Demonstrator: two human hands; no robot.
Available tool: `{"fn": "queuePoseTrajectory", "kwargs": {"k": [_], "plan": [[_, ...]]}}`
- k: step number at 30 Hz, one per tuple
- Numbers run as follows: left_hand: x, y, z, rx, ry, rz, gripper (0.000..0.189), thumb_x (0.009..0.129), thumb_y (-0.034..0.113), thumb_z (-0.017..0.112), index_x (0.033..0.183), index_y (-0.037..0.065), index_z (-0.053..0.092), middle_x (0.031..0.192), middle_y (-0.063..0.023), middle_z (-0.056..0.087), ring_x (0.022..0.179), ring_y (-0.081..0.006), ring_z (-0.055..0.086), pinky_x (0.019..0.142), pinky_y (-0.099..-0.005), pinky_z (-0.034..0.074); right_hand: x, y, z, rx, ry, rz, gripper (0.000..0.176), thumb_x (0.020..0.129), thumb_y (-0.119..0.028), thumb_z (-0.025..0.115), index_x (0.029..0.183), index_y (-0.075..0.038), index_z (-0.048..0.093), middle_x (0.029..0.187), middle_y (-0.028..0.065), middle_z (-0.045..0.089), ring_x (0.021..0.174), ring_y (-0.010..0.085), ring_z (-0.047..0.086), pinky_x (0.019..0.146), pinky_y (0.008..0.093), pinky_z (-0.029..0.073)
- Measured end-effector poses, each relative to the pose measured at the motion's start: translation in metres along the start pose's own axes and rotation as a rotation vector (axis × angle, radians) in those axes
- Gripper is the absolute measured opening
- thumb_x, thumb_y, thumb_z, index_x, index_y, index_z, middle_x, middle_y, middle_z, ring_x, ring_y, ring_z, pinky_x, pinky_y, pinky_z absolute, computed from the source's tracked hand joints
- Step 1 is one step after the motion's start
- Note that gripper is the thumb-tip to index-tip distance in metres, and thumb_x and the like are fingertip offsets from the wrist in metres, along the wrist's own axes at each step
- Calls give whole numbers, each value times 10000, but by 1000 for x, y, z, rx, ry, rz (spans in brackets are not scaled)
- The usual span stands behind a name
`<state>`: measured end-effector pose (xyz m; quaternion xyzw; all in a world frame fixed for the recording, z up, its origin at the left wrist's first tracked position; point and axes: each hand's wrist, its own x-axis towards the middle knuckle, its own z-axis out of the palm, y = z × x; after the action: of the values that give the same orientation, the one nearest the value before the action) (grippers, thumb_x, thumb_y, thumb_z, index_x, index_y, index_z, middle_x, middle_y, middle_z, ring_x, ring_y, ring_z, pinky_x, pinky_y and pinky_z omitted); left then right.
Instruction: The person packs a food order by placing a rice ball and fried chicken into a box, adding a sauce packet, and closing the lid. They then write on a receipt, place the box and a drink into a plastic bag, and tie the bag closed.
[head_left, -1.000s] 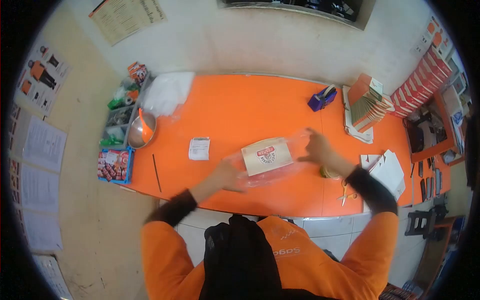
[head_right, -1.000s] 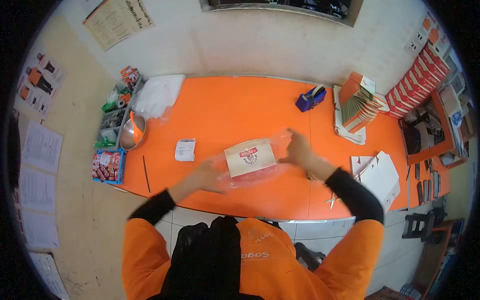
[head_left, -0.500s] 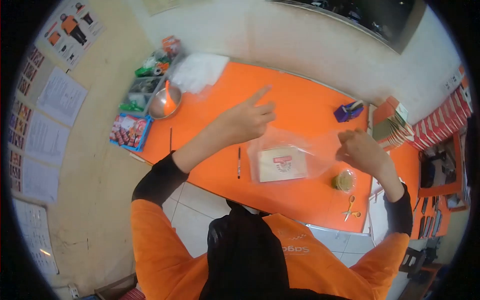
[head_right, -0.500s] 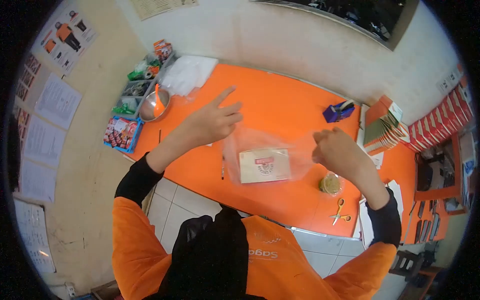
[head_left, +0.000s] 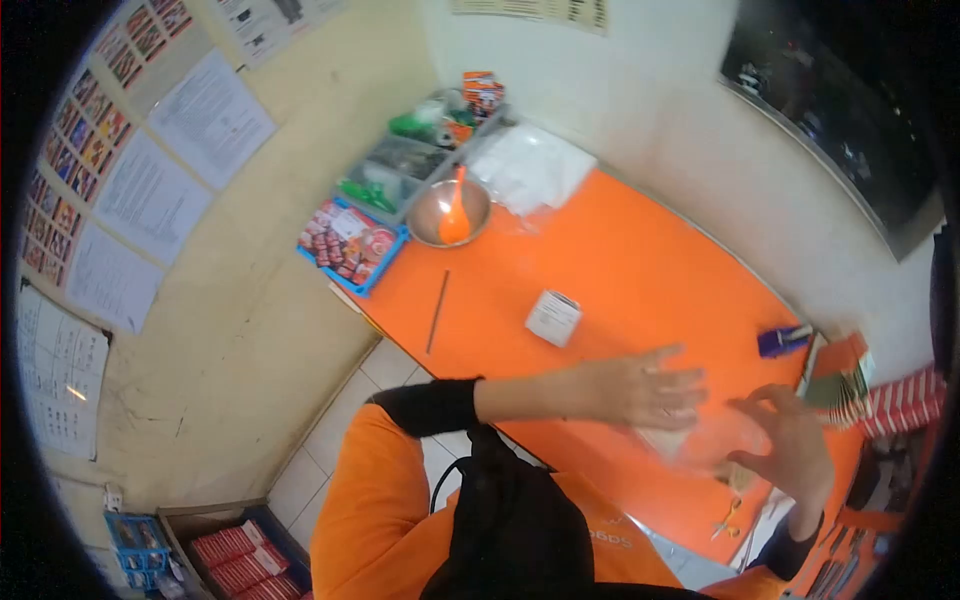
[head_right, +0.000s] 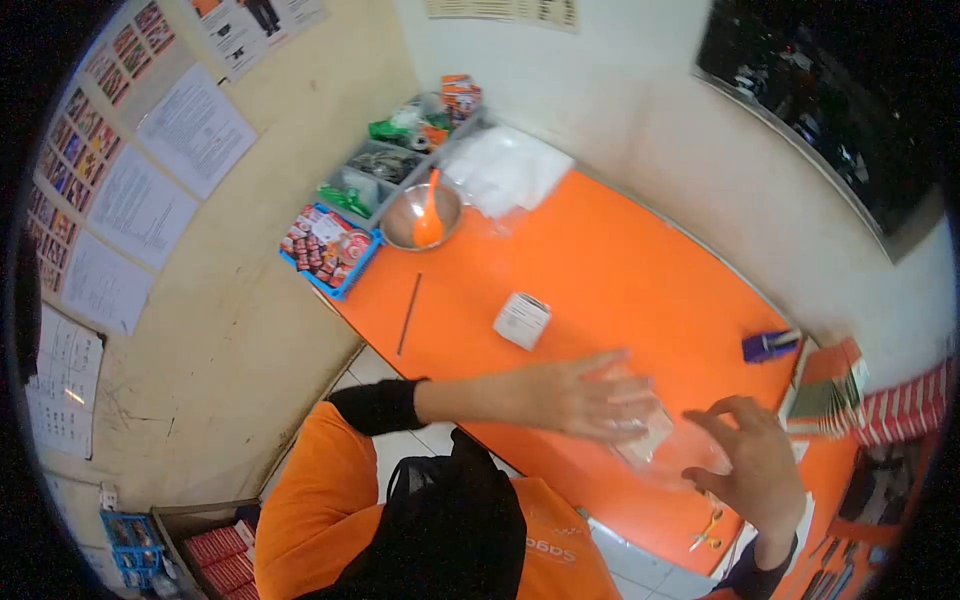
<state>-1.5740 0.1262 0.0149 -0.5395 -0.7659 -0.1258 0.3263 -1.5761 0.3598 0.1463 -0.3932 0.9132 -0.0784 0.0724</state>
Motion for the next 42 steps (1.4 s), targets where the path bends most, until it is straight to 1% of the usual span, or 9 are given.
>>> {"fn": "queuePoseTrajectory", "kwargs": {"k": [4,7,12,15,22,26,29,36,42], "plan": [[-55,-8,-37,-78,-124,-177,431,766,176,508,1193,160,449,1198,-89,457,1177,-259,396,997,-475,287,72,-35,-16,-15,454,-36,361,551,-119,700,892,-50,603,867,106,540,822,286,523,686,366,410],[-122,-28,-52,-220,-135,-359,387,768,155,520,1154,145,487,1164,-81,477,1154,-260,415,992,-469,289,139,-63,-18,106,531,-146,290,569,-108,687,841,-44,607,792,107,541,770,285,534,671,362,409],[-249,-85,-90,-242,-80,-820,312,742,114,571,1053,119,554,1072,-75,521,1083,-253,460,945,-447,331,333,-127,28,134,289,-481,170,703,-153,623,846,-67,589,745,94,560,709,262,551,605,352,428],[-310,-112,-119,-58,-20,-1054,290,736,110,571,1025,105,550,979,-60,529,1019,-239,478,917,-454,332,469,-145,111,95,155,-437,183,752,-172,578,902,-68,598,837,116,585,750,297,571,654,373,459],[-392,-144,-171,74,-113,-1266,285,723,90,588,1006,119,560,957,-40,536,992,-225,490,913,-448,331,730,-145,225,293,848,-282,171,785,-153,514,924,-73,573,872,120,562,785,298,568,673,393,460],[-417,-174,-177,106,-32,-1288,247,716,78,591,960,115,582,953,-44,533,990,-235,492,899,-446,331,791,-146,251,146,931,72,219,785,-205,549,962,-80,577,939,110,548,801,311,570,672,400,458],[-424,-221,-186,129,31,-1222,205,711,59,582,910,108,600,958,-58,529,988,-254,491,888,-439,335,800,-154,243,354,813,20,271,764,-232,581,1012,-123,579,896,104,568,780,306,579,657,400,460],[-431,-417,-152,314,178,-1053,234,728,55,567,955,107,598,1077,-114,490,1075,-320,433,863,-466,356,800,-159,240,644,639,135,189,694,-240,657,745,-58,646,706,107,614,677,258,604,624,331,462],[-447,-478,-99,517,-187,-1142,242,739,184,585,966,105,610,1157,-117,454,1160,-324,373,898,-555,321,808,-112,275,1056,623,162,144,714,-167,625,769,-40,667,664,88,634,569,166,595,534,267,438]]}}
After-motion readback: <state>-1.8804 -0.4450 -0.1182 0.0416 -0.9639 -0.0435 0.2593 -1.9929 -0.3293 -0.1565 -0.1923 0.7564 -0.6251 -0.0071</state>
